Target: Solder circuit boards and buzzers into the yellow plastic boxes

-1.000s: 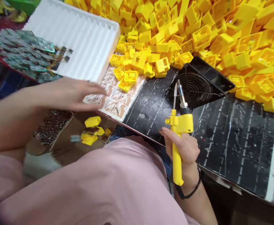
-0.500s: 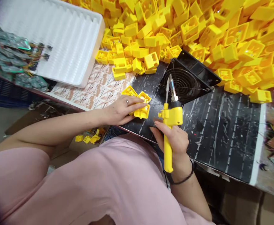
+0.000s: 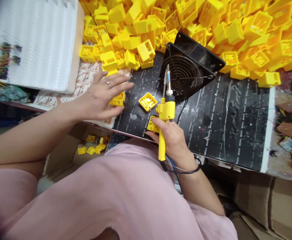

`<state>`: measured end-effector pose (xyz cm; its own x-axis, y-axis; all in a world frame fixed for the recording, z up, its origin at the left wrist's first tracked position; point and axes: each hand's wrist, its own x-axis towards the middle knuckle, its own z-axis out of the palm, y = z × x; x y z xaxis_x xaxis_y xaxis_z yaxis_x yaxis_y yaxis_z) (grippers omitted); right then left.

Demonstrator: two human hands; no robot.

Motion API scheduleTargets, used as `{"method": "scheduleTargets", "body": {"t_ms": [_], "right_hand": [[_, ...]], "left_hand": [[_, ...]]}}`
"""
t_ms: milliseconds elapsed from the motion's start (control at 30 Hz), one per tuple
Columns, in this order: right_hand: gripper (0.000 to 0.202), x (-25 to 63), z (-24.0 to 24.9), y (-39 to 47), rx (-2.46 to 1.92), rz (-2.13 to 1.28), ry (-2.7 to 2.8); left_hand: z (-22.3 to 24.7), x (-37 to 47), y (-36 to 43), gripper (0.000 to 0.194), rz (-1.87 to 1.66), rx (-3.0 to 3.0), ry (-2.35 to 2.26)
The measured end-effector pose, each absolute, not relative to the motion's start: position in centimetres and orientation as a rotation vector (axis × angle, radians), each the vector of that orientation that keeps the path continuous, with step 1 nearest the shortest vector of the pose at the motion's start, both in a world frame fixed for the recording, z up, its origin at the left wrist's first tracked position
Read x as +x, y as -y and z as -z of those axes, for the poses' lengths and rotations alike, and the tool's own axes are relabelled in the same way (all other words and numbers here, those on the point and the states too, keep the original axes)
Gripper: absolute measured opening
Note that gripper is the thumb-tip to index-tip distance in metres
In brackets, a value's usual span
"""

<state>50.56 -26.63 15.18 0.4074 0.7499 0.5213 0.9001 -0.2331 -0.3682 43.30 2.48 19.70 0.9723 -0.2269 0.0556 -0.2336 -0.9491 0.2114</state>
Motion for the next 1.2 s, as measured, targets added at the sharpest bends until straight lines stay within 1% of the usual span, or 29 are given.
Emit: {"method": "scheduleTargets", "body": {"t_ms": [67,100,167,233,300,467,533,600,633,700,767,800,867,900,967,1100,1200], "right_hand": [[0.056,50.6,-15.2,26.8,-2.054,0.357,1.414],[0.059,50.7,-15.3,26.9,-2.055,0.391,1.403],[0.065,50.8,-15.5,27.2,-2.057,0.450,1.353],[0.069,50.9,-15.7,27.8,-2.068,0.482,1.337],[0.066,51.0,-15.8,28.3,-2.101,0.490,1.374],[0.044,51.1,-15.6,28.1,-2.077,0.418,1.497],[0.038,51.3,-15.6,27.8,-2.019,0.340,1.545],[0.038,51.5,-15.8,27.6,-1.983,0.251,1.567],[0.040,51.5,-16.0,27.5,-1.977,0.218,1.562],[0.048,51.5,-16.4,27.1,-2.009,0.231,1.534],[0.061,51.2,-16.5,26.5,-2.084,0.337,1.509],[0.063,51.0,-16.5,26.1,-2.129,0.402,1.502],[0.055,50.7,-16.3,25.5,-2.201,0.492,1.501],[0.048,50.6,-16.2,25.3,-2.208,0.487,1.509],[0.040,50.9,-16.0,25.5,-2.154,0.374,1.547],[0.047,51.8,-16.1,26.4,-1.998,0.060,1.542],[0.048,52.0,-16.2,26.1,-1.953,0.011,1.553]], "left_hand": [[-19.4,44.6,-0.8,0.075,-0.027,2.866,0.395],[-19.0,45.3,0.2,0.075,-0.007,2.856,0.422],[-18.4,46.3,1.7,0.068,0.021,2.869,0.447],[-18.3,46.5,2.5,0.057,0.025,2.938,0.426],[-18.9,46.0,2.3,0.049,0.055,3.024,0.433],[-21.2,43.6,0.1,0.035,0.258,2.942,0.674],[-21.4,42.6,-0.6,0.041,0.264,2.888,0.710],[-21.2,41.5,-0.8,0.054,0.192,2.892,0.663],[-20.9,40.9,-0.6,0.057,0.139,2.905,0.617],[-20.1,39.8,0.1,0.055,0.005,2.927,0.499],[-19.1,38.9,1.2,0.061,-0.148,2.943,0.378],[-18.6,38.6,1.7,0.062,-0.205,2.949,0.330],[-17.8,38.4,2.5,0.051,-0.259,2.944,0.282],[-17.7,38.3,2.5,0.046,-0.252,2.926,0.292],[-17.8,38.5,2.0,0.046,-0.213,2.871,0.335],[-19.2,39.3,-0.9,0.056,-0.166,2.878,0.204],[-19.8,40.0,-2.4,0.052,-0.021,2.979,0.168]]}}
